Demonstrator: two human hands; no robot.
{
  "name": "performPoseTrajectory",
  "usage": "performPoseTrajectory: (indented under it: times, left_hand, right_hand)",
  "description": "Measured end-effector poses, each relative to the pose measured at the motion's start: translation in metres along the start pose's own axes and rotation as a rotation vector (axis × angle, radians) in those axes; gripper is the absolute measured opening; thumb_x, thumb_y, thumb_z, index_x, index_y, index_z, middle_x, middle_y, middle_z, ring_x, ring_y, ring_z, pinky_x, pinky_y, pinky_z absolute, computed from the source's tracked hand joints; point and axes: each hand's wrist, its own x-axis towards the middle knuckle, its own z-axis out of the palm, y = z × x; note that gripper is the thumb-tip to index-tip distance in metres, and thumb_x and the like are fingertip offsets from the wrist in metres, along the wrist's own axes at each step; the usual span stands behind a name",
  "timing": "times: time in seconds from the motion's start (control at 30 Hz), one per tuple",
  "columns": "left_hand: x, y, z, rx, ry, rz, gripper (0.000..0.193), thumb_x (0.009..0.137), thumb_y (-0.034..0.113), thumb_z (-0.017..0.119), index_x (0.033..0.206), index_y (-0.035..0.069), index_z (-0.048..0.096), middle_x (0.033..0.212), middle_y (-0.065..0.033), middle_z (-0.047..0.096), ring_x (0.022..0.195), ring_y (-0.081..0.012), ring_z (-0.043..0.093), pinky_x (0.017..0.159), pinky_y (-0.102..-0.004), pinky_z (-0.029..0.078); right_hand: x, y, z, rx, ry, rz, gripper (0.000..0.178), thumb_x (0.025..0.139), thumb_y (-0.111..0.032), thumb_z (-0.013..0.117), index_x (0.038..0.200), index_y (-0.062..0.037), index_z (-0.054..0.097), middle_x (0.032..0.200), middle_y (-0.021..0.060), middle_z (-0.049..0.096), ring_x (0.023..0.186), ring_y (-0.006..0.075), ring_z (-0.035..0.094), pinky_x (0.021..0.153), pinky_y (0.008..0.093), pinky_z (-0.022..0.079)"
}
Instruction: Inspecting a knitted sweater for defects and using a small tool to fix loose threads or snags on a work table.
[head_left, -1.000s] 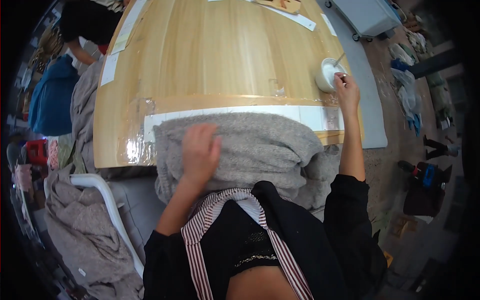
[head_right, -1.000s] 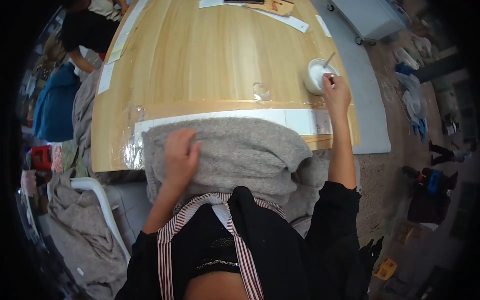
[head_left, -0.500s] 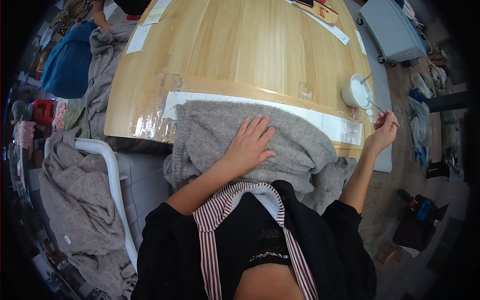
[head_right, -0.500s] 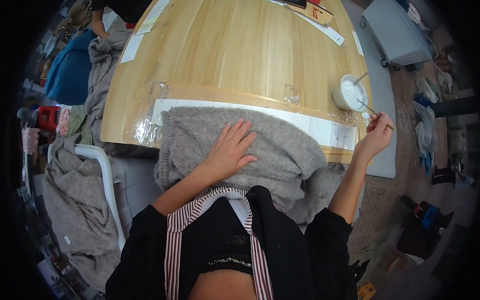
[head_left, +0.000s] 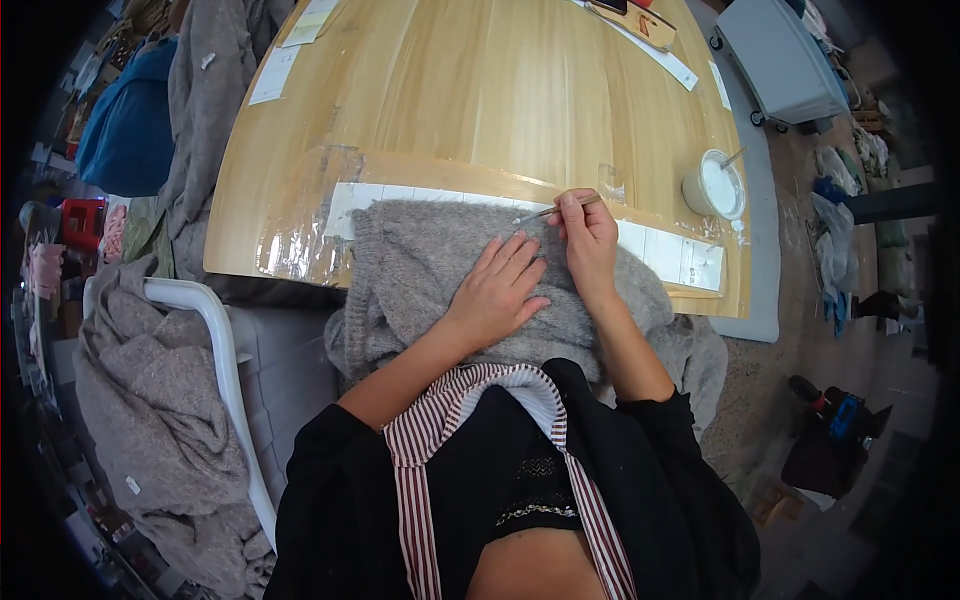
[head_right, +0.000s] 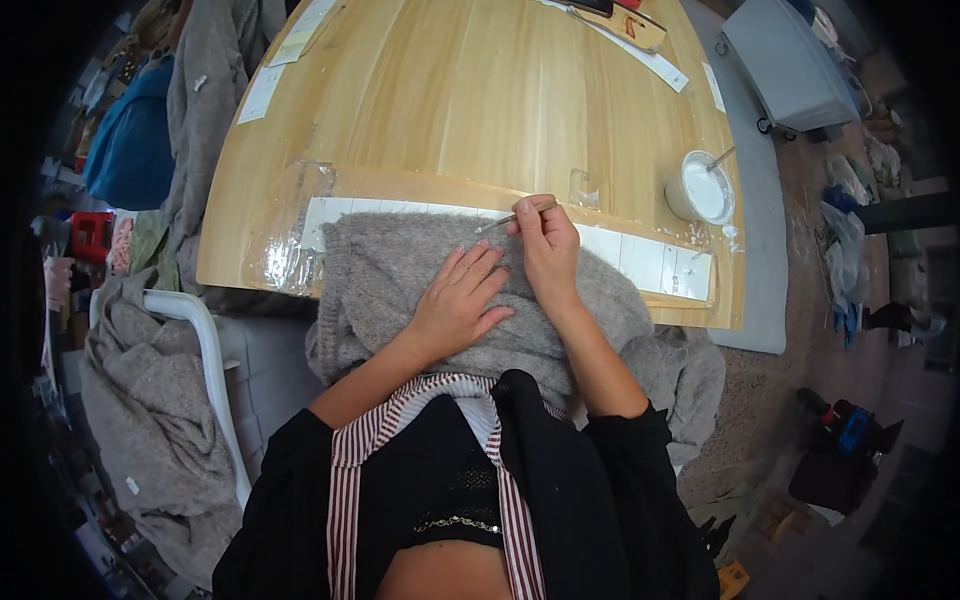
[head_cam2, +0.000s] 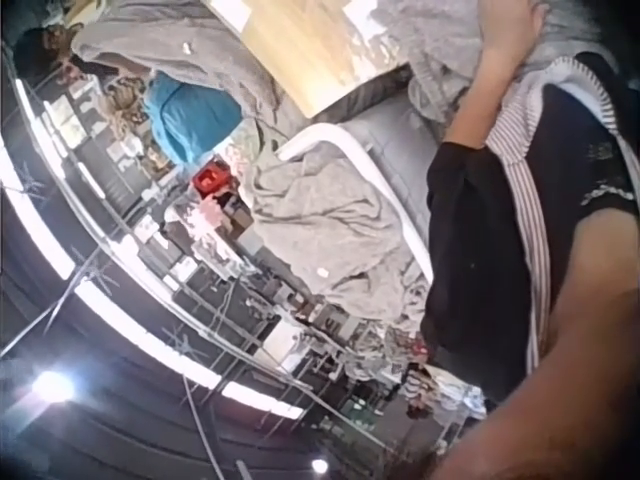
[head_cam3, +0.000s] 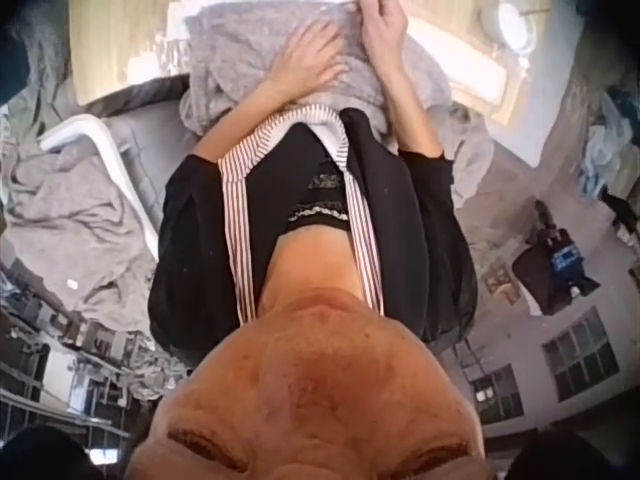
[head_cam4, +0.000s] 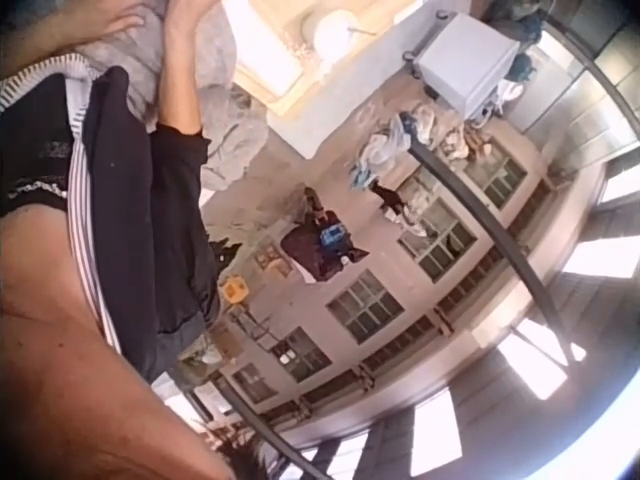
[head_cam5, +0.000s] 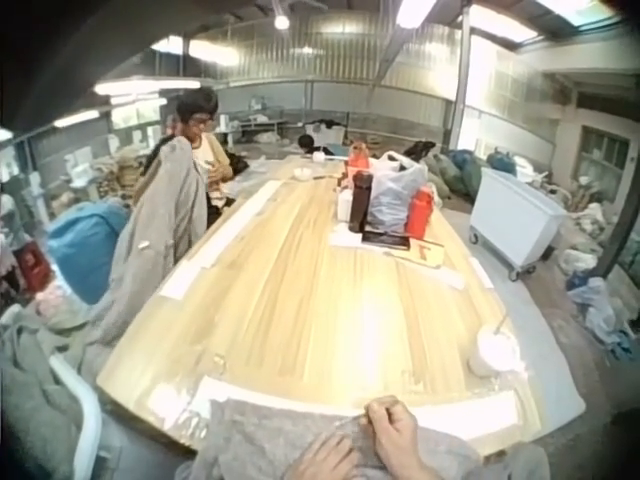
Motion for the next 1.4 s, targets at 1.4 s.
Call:
performPoseTrajectory:
  times: [1.4]
  left_hand:
    - [-0.003,-0.012,0.001,-0.117,0.064,0.019,0.055,0.076,0.027,0.073,0.120,-0.001,0.057,0.124,-0.0199,0.055,0.126,-0.0359,0.047,0.109,-0.0508,0.032]
  right_hand:
    - [0.033,-0.019,0.079,-0.062,-0.132,-0.034,0.019,0.099,-0.019,0.055,0.091,-0.0022,0.060,0.078,0.0008,0.061,0.068,0.0054,0.055,0.060,0.0207,0.043]
